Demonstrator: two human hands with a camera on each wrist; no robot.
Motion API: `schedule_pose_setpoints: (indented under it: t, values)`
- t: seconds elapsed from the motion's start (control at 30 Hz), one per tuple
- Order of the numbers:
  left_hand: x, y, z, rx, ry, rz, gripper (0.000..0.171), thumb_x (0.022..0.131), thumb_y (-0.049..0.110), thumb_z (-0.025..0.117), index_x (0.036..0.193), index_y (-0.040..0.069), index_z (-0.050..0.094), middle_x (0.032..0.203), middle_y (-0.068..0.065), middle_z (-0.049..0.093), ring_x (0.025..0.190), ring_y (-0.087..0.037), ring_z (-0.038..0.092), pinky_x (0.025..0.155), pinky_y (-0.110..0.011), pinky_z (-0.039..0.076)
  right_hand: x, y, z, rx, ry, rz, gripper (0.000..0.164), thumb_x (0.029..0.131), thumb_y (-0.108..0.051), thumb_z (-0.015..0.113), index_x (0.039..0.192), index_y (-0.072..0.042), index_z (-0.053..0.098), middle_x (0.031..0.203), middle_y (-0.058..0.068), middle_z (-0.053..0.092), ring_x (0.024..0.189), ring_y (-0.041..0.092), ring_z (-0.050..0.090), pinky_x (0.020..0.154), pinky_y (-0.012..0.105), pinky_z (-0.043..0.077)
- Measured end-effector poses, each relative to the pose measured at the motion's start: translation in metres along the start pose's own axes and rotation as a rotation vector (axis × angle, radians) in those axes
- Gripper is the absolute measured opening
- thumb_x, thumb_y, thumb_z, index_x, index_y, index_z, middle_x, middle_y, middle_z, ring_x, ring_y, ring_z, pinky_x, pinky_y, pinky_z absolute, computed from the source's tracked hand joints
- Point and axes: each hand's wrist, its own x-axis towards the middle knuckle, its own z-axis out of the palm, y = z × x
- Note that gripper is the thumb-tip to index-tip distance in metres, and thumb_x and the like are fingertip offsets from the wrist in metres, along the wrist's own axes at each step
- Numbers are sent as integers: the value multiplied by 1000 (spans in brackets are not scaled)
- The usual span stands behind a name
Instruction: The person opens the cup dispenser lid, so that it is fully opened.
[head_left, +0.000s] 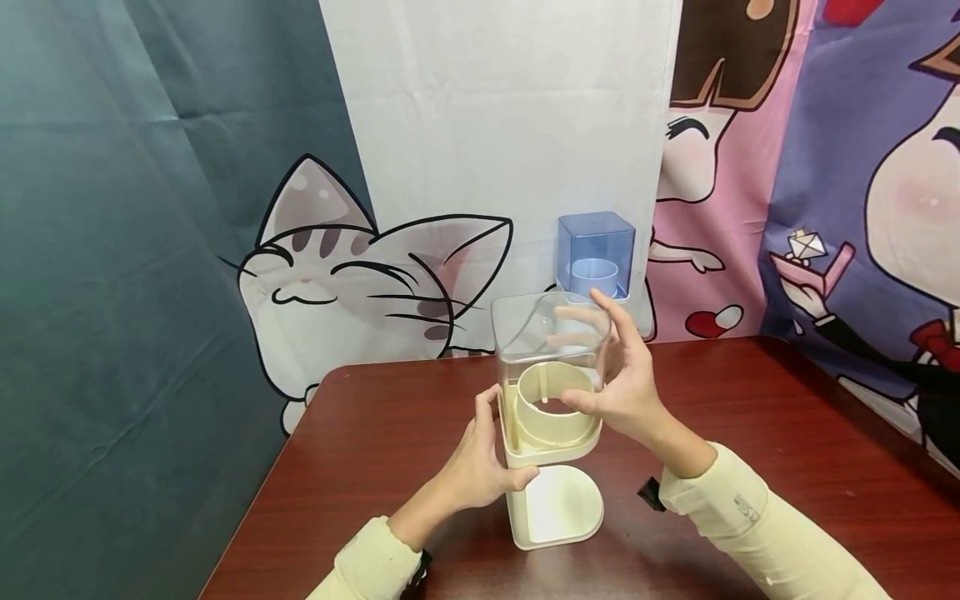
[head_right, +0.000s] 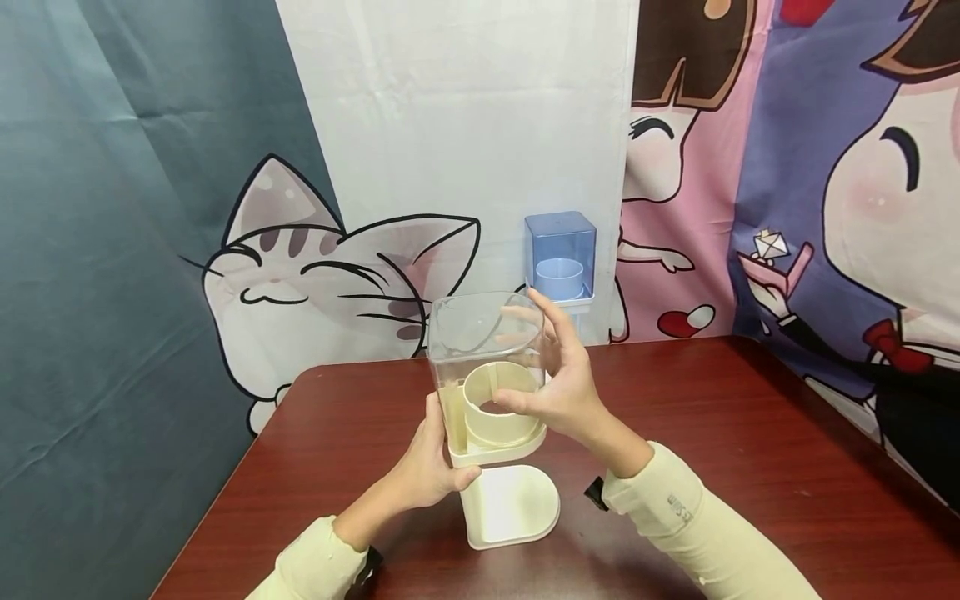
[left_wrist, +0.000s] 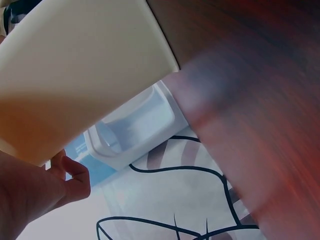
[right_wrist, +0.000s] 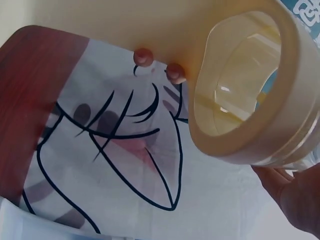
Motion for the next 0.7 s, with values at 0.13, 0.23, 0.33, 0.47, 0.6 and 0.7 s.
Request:
schedule_pose_setpoints:
  t: [0.13, 0.23, 0.33, 0.47, 0.6, 0.7]
  values:
    - [1, 0, 1, -6, -1, 10, 100, 71, 40, 80, 145, 9, 19, 129, -7, 55, 119, -19, 54, 100, -34, 46, 1, 0, -5, 20, -68, 7, 100, 77, -21, 87, 152, -2, 24, 139, 25, 49, 112, 30, 65, 88, 40, 55]
    - [1, 0, 1, 1, -2, 18, 99, 72, 40, 80, 144, 8, 20, 129, -7, 55, 118, -19, 54, 100, -34, 46, 0, 0, -11, 59, -136, 30, 104, 77, -20, 87, 154, -5, 19, 142, 33, 43, 118, 32, 61, 94, 44, 52]
    - [1, 0, 1, 13, 2, 20, 100, 72, 41, 80, 144, 7, 20, 130, -7, 55, 119, -19, 54, 100, -34, 45, 0, 1, -16, 73, -199, 65, 111, 76, -19, 88, 156, -8, 12, 144, 38, 38, 124, 34, 56, 96, 46, 50]
    - [0, 0, 1, 18, 7, 15, 100, 71, 42, 79, 144, 8, 20, 130, -7, 54, 120, -19, 53, 102, -35, 44, -2, 0, -19, 58, -236, 98, 113, 76, -18, 87, 156, -10, 9, 143, 42, 35, 129, 35, 53, 95, 46, 51]
    - [0, 0, 2, 7, 5, 21, 100, 73, 43, 78, 145, 9, 19, 132, -7, 54, 120, -20, 53, 101, -36, 44, -1, -1, -20, 57, -243, 106, 109, 77, -14, 86, 155, -10, 10, 143, 42, 35, 129, 36, 52, 96, 47, 50]
    - [0, -1, 3, -1, 1, 32, 99, 75, 48, 77, 146, 10, 19, 133, -7, 52, 121, -20, 53, 101, -36, 45, 0, -2, -19, 71, -238, 111, 107, 76, -7, 86, 153, -8, 12, 141, 40, 38, 127, 35, 55, 94, 49, 51]
